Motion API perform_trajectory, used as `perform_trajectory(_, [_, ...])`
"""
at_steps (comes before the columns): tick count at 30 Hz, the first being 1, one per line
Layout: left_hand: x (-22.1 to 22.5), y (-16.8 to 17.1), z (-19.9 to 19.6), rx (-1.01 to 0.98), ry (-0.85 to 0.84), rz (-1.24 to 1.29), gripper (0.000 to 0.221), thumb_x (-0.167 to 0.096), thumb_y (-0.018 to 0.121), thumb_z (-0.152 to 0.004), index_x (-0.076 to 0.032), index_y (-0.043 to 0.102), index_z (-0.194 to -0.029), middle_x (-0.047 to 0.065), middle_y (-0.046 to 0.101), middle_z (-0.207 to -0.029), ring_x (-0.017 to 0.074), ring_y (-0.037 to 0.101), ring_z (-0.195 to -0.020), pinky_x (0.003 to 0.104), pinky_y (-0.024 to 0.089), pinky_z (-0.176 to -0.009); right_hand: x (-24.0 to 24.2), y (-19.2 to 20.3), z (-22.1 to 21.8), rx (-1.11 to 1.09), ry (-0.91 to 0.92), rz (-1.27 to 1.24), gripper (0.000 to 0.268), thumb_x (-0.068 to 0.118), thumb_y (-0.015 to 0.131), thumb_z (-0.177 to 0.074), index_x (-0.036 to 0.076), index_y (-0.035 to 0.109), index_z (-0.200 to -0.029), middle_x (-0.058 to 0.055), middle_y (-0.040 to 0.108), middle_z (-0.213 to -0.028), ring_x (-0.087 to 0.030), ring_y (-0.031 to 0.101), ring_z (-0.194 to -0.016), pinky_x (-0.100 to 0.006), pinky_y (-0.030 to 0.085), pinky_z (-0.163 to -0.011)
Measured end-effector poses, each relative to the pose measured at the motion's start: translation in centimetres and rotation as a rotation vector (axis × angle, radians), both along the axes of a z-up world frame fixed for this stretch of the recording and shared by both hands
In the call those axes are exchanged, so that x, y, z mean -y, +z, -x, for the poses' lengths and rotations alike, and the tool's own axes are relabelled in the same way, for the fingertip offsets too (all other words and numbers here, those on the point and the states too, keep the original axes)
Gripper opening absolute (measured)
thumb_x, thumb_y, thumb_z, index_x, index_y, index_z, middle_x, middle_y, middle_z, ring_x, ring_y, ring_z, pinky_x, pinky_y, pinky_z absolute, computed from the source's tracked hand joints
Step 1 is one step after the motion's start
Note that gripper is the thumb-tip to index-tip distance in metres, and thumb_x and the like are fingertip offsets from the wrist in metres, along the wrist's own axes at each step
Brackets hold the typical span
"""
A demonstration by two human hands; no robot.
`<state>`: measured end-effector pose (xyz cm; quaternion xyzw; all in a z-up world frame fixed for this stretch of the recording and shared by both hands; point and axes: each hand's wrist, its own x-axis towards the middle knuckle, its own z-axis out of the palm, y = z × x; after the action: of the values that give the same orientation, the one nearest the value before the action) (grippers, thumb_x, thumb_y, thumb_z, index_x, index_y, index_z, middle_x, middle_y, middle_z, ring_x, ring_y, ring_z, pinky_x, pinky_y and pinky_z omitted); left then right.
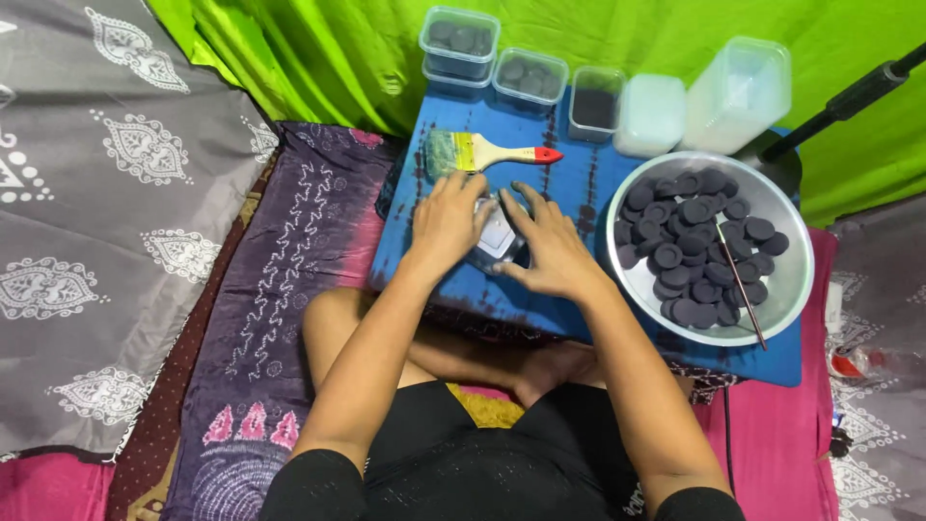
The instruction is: Sorting small black circular discs from a large bowl into a small plastic container while using a brush and stick
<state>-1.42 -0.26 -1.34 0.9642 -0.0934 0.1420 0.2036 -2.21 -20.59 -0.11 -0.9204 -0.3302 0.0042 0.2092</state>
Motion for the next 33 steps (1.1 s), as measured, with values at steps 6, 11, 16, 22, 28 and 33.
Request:
perform_trajectory(6, [-0.5, 1.8, 5.1, 0.006, 0.032, -0.061, 0.019, -0.034, 0.067, -0.093, -0.02, 0.06, -0.105, 0.009, 0.06, -0.107, 0.0328, 0.065, -0.099, 0.05, 0.06, -0.071, -0.5, 2.2, -1.0, -0.007, -0.026, 0.108, 0.122, 0.074, 0.087, -0.056, 0.017, 0.045, -0.155, -0.012, 0.05, -0.152, -0.038, 0.062, -0.118, -0.055, 0.051, -0.082])
perform_trajectory(11, [-0.3, -0.4, 6.3, 0.016, 0.036, -0.054, 0.026, -0.036, 0.072, -0.089, -0.02, 0.059, -0.105, 0.007, 0.059, -0.098, 0.0318, 0.066, -0.091, 0.047, 0.06, -0.067, -1.7, -3.4, -1.0, 0.196, -0.191, -0.038, 0.109, 0.067, 0.089, -0.062, 0.006, 0.047, -0.143, -0.014, 0.061, -0.122, -0.036, 0.064, -0.107, -0.053, 0.055, -0.079])
perform_trajectory(16, [-2.4, -0.1, 3.1, 0.065, 0.05, 0.032, 0.02, -0.034, 0.068, -0.094, -0.018, 0.058, -0.1, 0.009, 0.056, -0.095, 0.0345, 0.064, -0.09, 0.049, 0.059, -0.067, -1.5, -3.0, 0.6, 0.161, -0.222, -0.022, 0.088, 0.039, 0.087, -0.078, 0.001, 0.044, -0.145, -0.018, 0.061, -0.117, -0.04, 0.065, -0.105, -0.054, 0.055, -0.08])
perform_trajectory(22, [-1.6, 0.4, -0.1, 0.168, 0.045, 0.021, 0.021, -0.035, 0.07, -0.093, -0.018, 0.058, -0.1, 0.008, 0.054, -0.098, 0.0354, 0.062, -0.092, 0.05, 0.058, -0.067, -1.0, -2.9, -0.3, 0.05, -0.166, -0.084, 0.087, 0.039, 0.086, -0.08, 0.005, 0.043, -0.148, -0.019, 0.062, -0.127, -0.039, 0.057, -0.124, -0.054, 0.053, -0.089])
perform_trajectory(28, [-1.9, 1.0, 3.6, 0.221, -0.042, 0.049, 0.022, -0.019, 0.07, -0.09, -0.01, 0.059, -0.107, 0.016, 0.053, -0.103, 0.0416, 0.06, -0.093, 0.051, 0.057, -0.073, -0.7, -2.6, 0.2, 0.049, -0.169, -0.157, 0.088, 0.039, 0.087, -0.078, 0.008, 0.045, -0.15, -0.016, 0.064, -0.125, -0.037, 0.057, -0.125, -0.054, 0.05, -0.091])
perform_trajectory(33, [-2.8, -0.5, 3.2, 0.241, -0.093, 0.212, 0.021, -0.014, 0.075, -0.087, -0.014, 0.06, -0.102, 0.009, 0.054, -0.095, 0.0366, 0.06, -0.091, 0.045, 0.052, -0.083, -1.1, -3.4, 0.1, 0.098, -0.199, -0.153, 0.087, 0.04, 0.089, -0.077, 0.007, 0.047, -0.147, -0.016, 0.065, -0.122, -0.036, 0.059, -0.12, -0.053, 0.052, -0.088])
